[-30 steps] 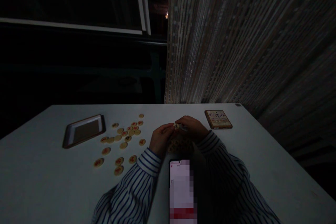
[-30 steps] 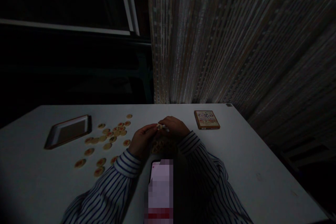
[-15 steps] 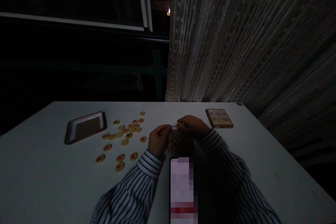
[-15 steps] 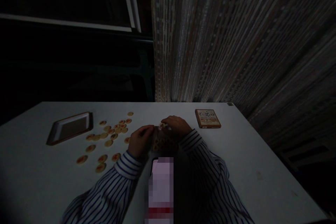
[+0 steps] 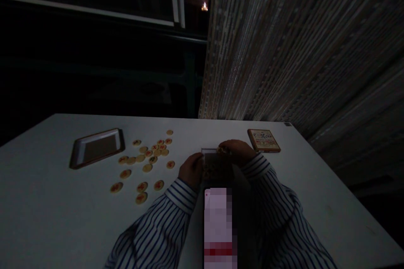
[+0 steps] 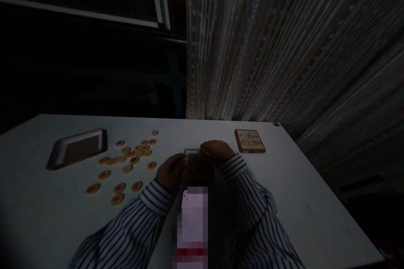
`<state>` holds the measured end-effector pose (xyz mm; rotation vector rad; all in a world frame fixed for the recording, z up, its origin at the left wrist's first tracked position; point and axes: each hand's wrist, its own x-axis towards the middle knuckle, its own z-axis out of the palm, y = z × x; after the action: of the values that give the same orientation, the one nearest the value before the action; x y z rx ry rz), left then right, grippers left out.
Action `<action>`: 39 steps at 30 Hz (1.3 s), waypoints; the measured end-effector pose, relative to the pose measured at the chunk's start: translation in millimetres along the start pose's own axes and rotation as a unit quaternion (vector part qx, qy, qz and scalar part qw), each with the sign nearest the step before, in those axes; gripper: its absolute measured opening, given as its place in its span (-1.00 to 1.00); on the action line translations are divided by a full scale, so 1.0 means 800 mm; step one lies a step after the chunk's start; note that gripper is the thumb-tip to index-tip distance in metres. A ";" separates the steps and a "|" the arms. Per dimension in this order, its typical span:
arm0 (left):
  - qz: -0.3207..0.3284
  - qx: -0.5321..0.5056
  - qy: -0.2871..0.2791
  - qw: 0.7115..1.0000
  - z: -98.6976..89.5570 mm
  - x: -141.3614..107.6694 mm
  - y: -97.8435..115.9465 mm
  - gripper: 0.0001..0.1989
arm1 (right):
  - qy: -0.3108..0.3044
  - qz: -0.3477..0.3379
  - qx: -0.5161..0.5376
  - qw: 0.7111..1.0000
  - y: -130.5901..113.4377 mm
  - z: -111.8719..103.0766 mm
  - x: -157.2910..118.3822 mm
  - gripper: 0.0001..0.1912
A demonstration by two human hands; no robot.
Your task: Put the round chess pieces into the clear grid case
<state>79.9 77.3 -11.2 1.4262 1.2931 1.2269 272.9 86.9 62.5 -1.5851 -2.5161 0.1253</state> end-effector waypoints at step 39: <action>0.009 0.171 -0.069 0.983 -0.001 -0.007 0.000 -0.68 | -0.187 0.027 -0.112 0.976 -0.009 0.013 0.014 -0.71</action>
<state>79.2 72.0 -11.6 1.7365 1.4440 0.9270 259.8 94.0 54.9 -1.8707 -2.8558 0.1648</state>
